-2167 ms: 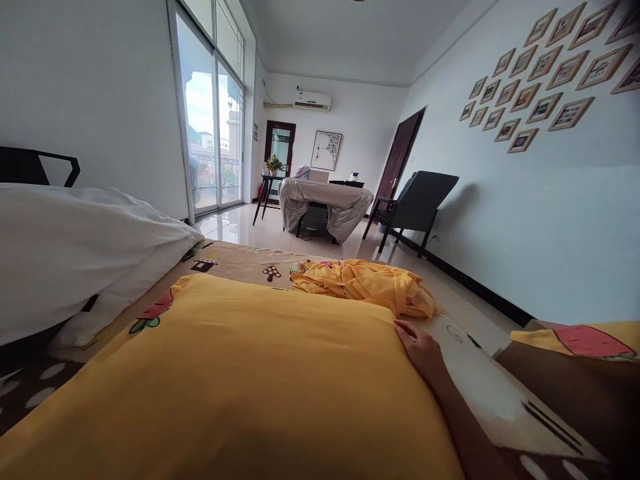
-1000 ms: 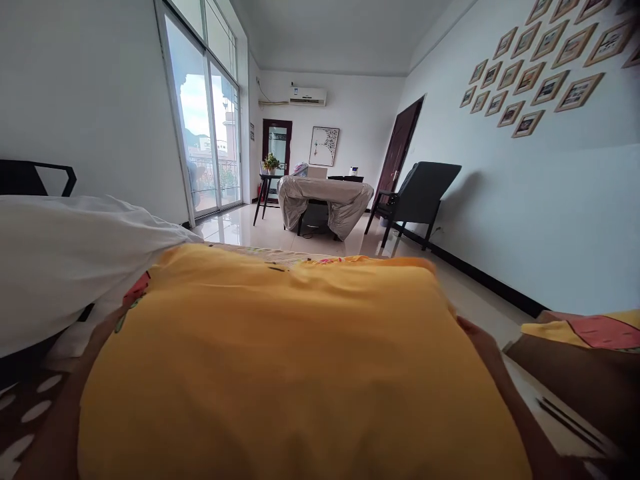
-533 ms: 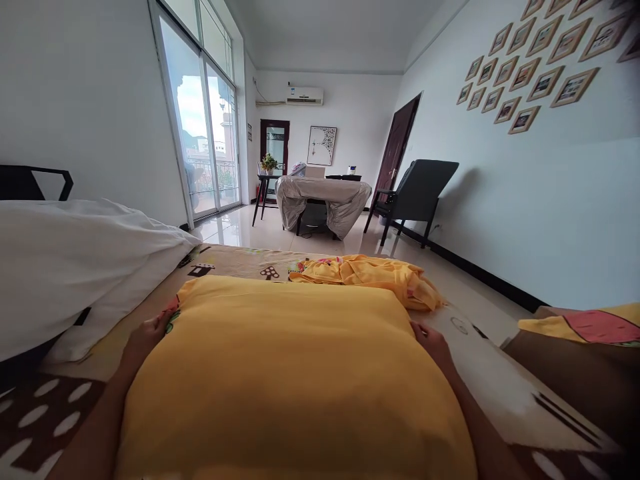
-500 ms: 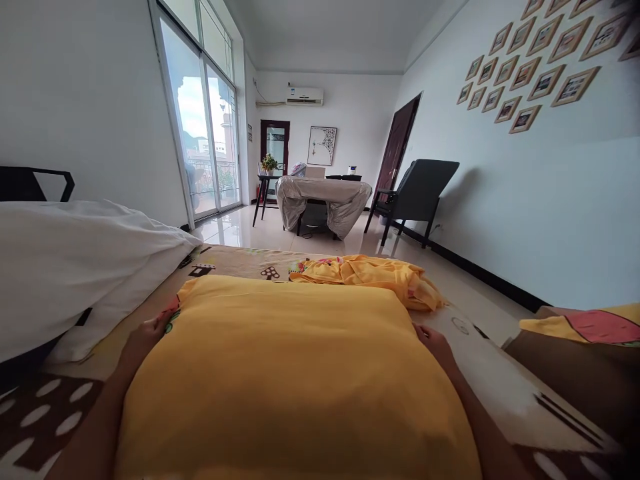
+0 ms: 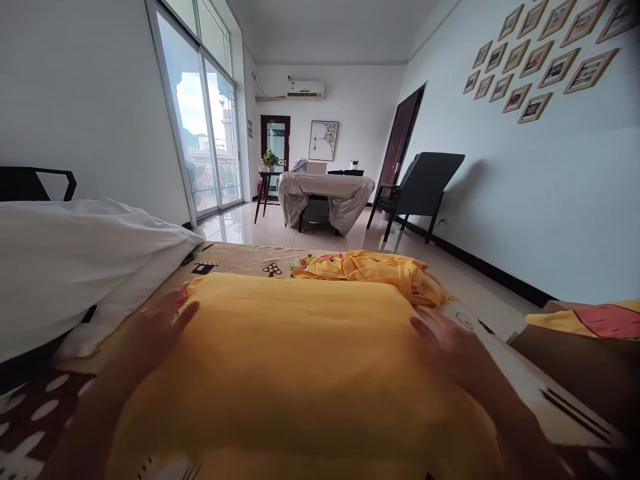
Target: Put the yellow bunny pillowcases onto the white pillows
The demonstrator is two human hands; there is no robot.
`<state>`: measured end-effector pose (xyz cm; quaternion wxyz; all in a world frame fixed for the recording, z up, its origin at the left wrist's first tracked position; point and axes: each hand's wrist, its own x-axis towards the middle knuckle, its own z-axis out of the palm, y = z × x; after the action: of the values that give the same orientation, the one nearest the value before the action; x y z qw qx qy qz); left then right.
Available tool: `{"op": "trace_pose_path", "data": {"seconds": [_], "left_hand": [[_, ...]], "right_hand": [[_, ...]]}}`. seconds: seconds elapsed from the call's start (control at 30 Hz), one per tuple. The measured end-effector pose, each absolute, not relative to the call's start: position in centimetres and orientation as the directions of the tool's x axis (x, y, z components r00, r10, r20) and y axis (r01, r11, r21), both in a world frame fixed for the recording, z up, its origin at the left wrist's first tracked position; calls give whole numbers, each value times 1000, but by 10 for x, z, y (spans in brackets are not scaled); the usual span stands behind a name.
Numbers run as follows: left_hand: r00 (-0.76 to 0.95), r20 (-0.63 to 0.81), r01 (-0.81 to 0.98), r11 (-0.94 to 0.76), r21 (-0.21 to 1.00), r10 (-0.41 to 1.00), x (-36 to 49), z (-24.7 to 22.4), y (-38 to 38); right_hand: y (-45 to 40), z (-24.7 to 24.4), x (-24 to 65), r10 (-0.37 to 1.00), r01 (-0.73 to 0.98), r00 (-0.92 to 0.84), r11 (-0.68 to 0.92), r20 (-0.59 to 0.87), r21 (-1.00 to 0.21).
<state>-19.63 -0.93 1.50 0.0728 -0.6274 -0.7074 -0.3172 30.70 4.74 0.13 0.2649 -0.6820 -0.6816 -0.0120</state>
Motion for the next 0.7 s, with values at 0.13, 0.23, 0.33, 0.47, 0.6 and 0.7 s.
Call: {"op": "trace_pose_path", "data": {"seconds": [0.13,0.23,0.33,0.47,0.6,0.7], "left_hand": [[258,455,927,-351,130,852,-137,11,-10],[297,337,927,-354,120,893,-129,1,-4],[207,282,949,-263,177,937,-139,-6,6],[162,233,944,-219,247,959,-144,-7,14],[170,212,937,-225,268,962,-141,-8,15],[155,209,945,-207,253,965,-152,-17,14]], "right_hand": [[24,6,256,797,845,-291,473,529,-248],[30,-3,245,804,823,-344,506,485,-256],[46,-18,248,826,835,-323,478,462,-272],[57,-30,249,813,836,-291,472,504,-279],[52,-34,247,798,839,-295,479,526,-256],[41,-41,251,766,837,-311,501,562,-220]]}}
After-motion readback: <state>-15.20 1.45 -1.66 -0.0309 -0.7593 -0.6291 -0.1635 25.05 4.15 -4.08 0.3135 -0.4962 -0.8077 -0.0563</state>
